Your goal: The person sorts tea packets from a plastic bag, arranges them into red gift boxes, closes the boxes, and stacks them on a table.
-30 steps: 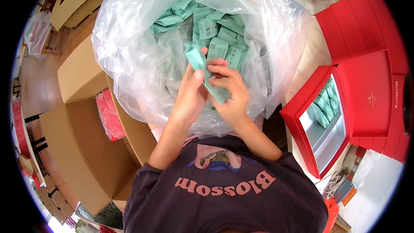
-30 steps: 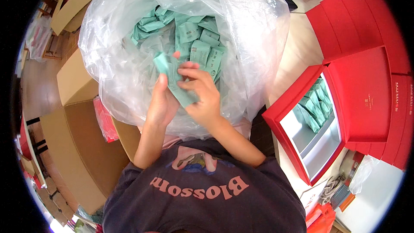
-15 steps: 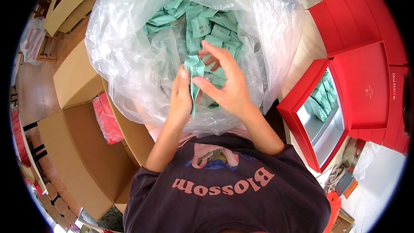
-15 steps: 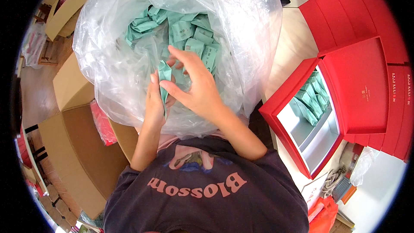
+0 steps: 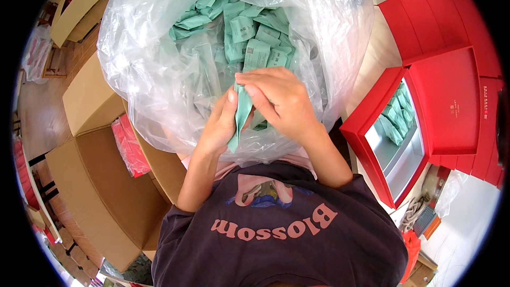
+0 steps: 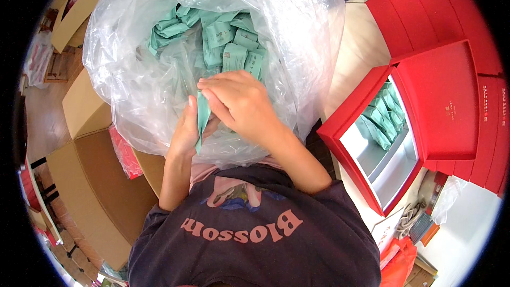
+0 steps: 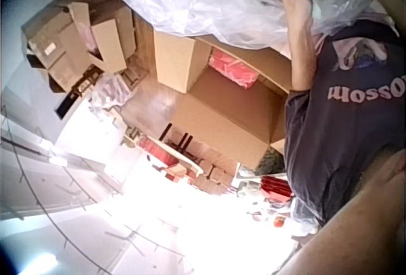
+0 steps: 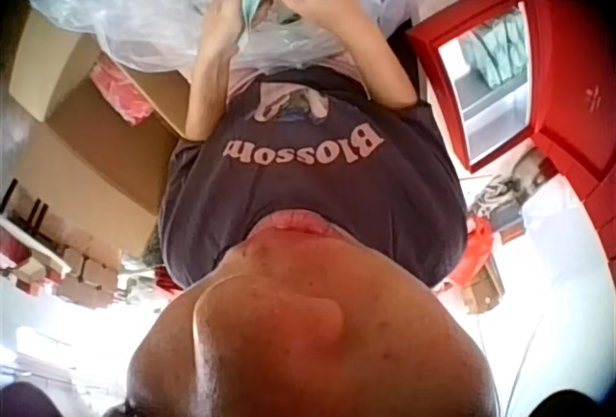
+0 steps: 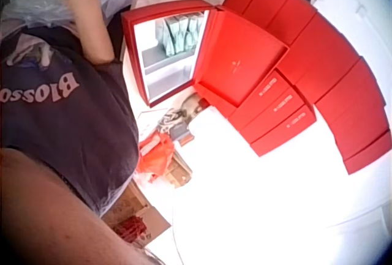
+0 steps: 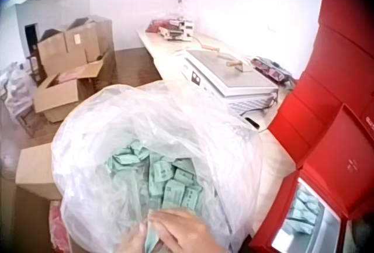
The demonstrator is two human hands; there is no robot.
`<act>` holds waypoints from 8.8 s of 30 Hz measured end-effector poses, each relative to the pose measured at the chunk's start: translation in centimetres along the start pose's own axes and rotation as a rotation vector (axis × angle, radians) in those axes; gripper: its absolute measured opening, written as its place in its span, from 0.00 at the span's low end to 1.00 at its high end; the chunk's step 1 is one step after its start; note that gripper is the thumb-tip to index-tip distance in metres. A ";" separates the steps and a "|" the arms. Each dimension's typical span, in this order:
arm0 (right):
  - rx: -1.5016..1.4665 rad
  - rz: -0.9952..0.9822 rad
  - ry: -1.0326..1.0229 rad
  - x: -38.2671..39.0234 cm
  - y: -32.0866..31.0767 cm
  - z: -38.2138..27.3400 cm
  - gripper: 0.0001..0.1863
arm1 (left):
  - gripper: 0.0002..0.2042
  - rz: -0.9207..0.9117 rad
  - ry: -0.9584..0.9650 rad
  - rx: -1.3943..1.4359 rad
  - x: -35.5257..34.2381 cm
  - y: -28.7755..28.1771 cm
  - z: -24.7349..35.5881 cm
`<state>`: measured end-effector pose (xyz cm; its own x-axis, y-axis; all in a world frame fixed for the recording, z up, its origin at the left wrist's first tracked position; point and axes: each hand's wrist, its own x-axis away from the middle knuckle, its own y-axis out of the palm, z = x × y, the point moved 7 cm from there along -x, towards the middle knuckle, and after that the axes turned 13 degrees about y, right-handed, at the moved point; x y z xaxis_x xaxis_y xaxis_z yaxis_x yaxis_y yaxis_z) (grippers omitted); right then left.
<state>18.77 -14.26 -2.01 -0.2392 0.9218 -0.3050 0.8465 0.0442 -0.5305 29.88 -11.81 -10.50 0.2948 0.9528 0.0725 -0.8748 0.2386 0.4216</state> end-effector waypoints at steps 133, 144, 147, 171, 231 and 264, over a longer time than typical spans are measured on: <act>-0.228 -0.054 -0.069 0.5 -1.9 0.5 0.17 | 0.37 -0.406 -0.329 1.538 2.5 5.7 -0.6; -0.114 0.101 0.082 1.4 -2.9 1.2 0.26 | 0.36 0.274 0.388 -0.506 0.1 1.3 2.3; -0.148 0.099 0.106 1.8 -2.4 0.7 0.27 | 0.41 0.213 0.384 -0.786 -0.3 1.7 2.6; -0.259 -0.154 0.039 -0.2 -1.7 1.3 0.23 | 0.35 -0.244 -0.312 1.169 1.1 3.1 0.5; 0.065 0.151 0.243 2.8 0.3 0.5 0.11 | 0.28 0.581 0.485 -0.100 -1.4 -2.6 3.6; -0.013 0.207 0.321 4.0 2.9 1.4 0.12 | 0.26 0.919 0.565 -0.183 1.2 -2.7 2.5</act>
<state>19.57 -10.95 -5.91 0.0966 0.9854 -0.1400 0.8676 -0.1523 -0.4734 33.52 -11.77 -9.30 -0.6777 0.7190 -0.1542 -0.7284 -0.6276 0.2748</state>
